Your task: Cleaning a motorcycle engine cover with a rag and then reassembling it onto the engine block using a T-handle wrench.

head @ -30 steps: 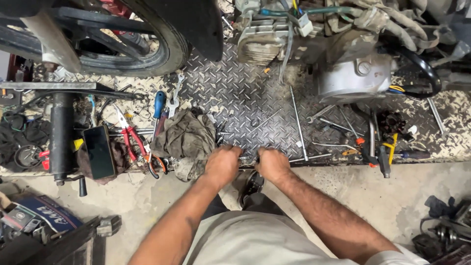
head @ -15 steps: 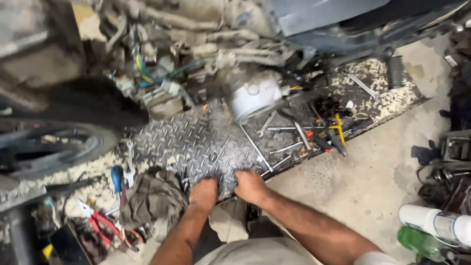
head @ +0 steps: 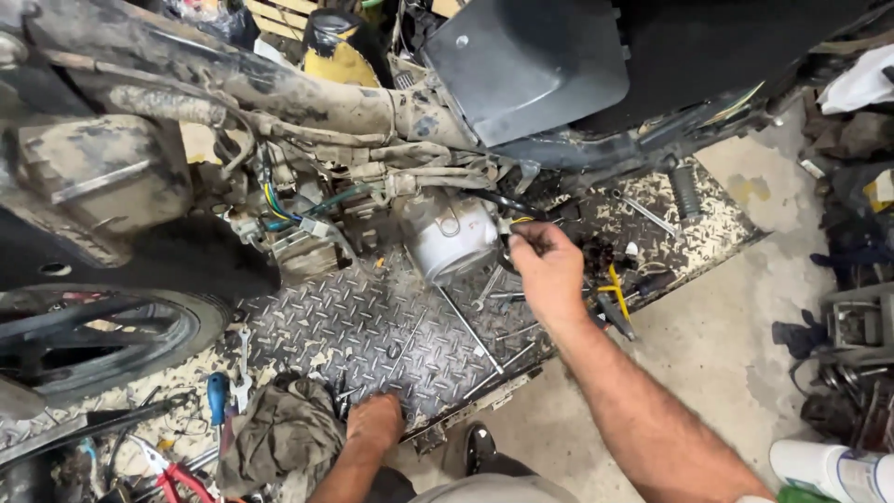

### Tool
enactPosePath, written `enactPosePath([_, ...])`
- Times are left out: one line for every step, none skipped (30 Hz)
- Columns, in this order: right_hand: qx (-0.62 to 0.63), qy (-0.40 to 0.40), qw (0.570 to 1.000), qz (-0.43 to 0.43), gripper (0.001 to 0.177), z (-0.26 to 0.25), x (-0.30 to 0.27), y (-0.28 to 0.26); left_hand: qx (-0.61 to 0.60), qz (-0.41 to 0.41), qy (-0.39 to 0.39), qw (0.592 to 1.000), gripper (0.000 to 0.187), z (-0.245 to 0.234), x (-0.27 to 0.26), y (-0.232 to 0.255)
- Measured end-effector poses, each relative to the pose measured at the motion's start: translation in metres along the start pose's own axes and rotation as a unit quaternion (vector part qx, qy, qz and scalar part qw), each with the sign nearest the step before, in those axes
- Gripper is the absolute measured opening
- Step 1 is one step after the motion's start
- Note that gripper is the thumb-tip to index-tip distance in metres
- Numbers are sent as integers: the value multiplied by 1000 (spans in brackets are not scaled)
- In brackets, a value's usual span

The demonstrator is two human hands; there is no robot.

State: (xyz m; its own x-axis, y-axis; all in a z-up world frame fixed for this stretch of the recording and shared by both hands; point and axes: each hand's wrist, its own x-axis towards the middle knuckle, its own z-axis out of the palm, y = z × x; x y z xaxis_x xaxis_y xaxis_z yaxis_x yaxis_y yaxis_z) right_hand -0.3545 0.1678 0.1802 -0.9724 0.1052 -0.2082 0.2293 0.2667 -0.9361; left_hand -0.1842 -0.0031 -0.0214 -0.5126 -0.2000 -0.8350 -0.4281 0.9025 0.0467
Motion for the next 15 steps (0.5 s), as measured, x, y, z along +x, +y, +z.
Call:
enactPosePath([-1,-2,1000,-3,13,2,2,1,-3,0,2,1000,25,0,-2,0])
enactPosePath([10,-3,1000,-15,14,4,4,2,-2,10,-11,1000,22,-1,-4,-2])
enactPosePath([20,-4,999,-27,15,7,6,3,0,20,-24,1000,20,-1,-6,-3])
enactPosePath([20,-5,999,-30,15,7,6,2,-3,20,-22,1000,20,2,-2,-5])
enactPosePath([13,4,1000,-21,15,6,6,0,34,38,-19,998,19,5,1,-6])
enactPosePath([6,12,1000,-11,14,7,6,-1,71,55,-17,996,18,9,3,-8])
enactPosePath([5,9,1000,-14,14,7,8,0,68,54,-15,996,18,14,7,-8])
enactPosePath([17,15,1000,-16,16,7,9,2,74,70,16,995,18,19,10,-10])
enactPosePath([30,21,999,-19,17,8,10,4,81,86,48,992,20,25,13,-11])
enactPosePath([30,20,999,-19,17,8,12,5,80,85,48,992,20,21,8,-10])
enactPosePath([33,18,999,-16,17,8,13,5,64,83,47,993,22,18,3,-8])
enactPosePath([37,17,999,-13,16,8,15,7,49,82,46,994,24,14,-2,-6])
enactPosePath([37,17,999,-14,16,8,15,5,49,82,47,994,24,13,-3,-5])
enactPosePath([36,15,999,-11,17,8,14,3,35,69,37,996,24,12,-4,-5])
enactPosePath([35,13,999,-8,17,8,14,1,21,57,26,998,24,10,-5,-4])
